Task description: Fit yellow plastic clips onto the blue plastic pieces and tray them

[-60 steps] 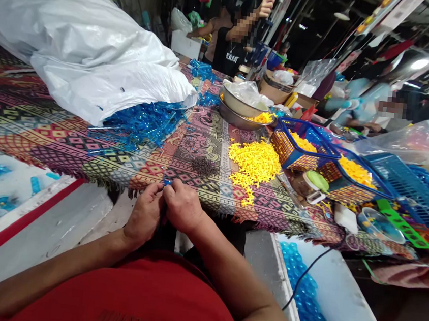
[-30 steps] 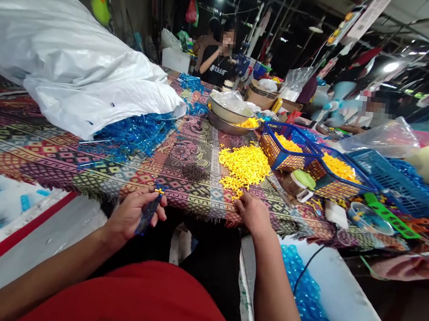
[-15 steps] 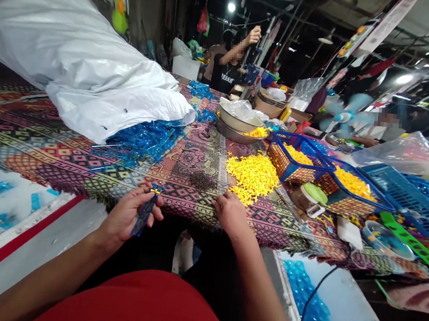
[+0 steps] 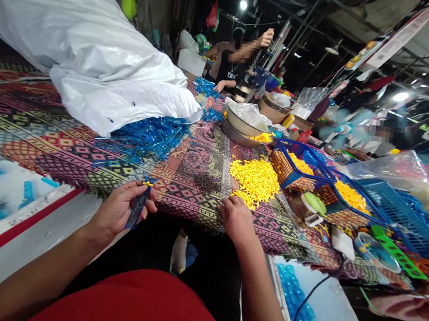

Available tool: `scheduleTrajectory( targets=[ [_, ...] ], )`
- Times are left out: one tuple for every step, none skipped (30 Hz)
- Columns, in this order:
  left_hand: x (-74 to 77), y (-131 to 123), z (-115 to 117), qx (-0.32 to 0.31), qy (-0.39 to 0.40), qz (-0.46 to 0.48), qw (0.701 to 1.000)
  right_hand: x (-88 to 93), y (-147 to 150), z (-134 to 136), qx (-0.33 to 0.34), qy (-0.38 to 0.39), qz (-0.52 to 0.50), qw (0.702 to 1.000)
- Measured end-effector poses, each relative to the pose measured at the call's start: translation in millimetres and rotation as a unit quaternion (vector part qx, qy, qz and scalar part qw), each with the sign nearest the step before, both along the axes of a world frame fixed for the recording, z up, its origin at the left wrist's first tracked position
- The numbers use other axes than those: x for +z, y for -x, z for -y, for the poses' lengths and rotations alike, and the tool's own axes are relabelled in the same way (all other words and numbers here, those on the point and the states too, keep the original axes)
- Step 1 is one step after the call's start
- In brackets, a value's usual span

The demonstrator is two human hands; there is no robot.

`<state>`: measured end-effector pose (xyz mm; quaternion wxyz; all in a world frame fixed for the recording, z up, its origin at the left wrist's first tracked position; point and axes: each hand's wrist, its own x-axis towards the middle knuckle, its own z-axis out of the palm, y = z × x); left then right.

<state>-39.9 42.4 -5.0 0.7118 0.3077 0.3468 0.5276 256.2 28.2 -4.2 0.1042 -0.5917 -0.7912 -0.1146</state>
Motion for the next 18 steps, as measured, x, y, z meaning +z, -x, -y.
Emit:
scheduleTrajectory(
  targets=[
    [0.1,0,0,-0.001,0.001,0.001,1.000,2.2,6,-2,0.014,-0.006,0.003,1.000],
    [0.3,-1,-1,-0.003,0.003,0.004,1.000,4.0,14,-4,0.031,-0.006,0.010,0.999],
    [0.8,-1,-1,-0.005,0.005,0.005,1.000,5.1,22,-8,0.046,0.000,0.020,0.999],
    [1.4,-1,-2,-0.006,0.006,0.007,1.000,5.6,30,-12,0.056,0.008,0.031,0.998],
    [2.2,-1,-2,-0.007,0.007,0.008,1.000,5.4,37,-17,0.063,0.015,0.040,0.997],
    [3.2,-1,-3,-0.006,0.008,0.009,1.000,4.8,42,-22,0.067,0.020,0.045,0.997],
    [4.4,0,-4,-0.003,0.009,0.009,1.000,3.9,46,-26,0.067,0.021,0.045,0.997],
    [5.8,1,-5,0.001,0.011,0.009,1.000,3.2,47,-31,0.062,0.017,0.036,0.997],
    [7.2,3,-7,0.007,0.013,0.007,1.000,2.7,46,-36,0.050,0.011,0.018,0.999],
    [8.7,5,-9,0.014,0.015,0.005,1.000,2.8,43,-40,0.033,0.005,-0.006,0.999],
    [10.0,7,-12,0.022,0.013,0.001,1.000,3.4,38,-44,0.011,0.004,-0.034,0.999],
    [11.2,8,-16,0.027,0.008,-0.004,1.000,4.6,33,-48,-0.010,0.010,-0.059,0.998],
    [12.1,9,-20,0.029,0.002,-0.009,1.000,6.2,27,-52,-0.027,0.024,-0.078,0.996],
    [12.8,10,-24,0.026,-0.004,-0.013,1.000,8.2,21,-56,-0.039,0.045,-0.089,0.994],
    [13.1,9,-29,0.018,-0.009,-0.016,1.000,10.2,16,-60,-0.045,0.070,-0.096,0.992],
    [13.2,8,-34,0.006,-0.013,-0.018,1.000,12.0,13,-64,-0.049,0.094,-0.100,0.989],
    [13.1,7,-38,-0.009,-0.014,-0.020,1.000,13.3,10,-68,-0.051,0.118,-0.106,0.986],
    [12.7,5,-43,-0.023,-0.014,-0.022,0.999,14.1,10,-72,-0.055,0.138,-0.115,0.982]
  ],
)
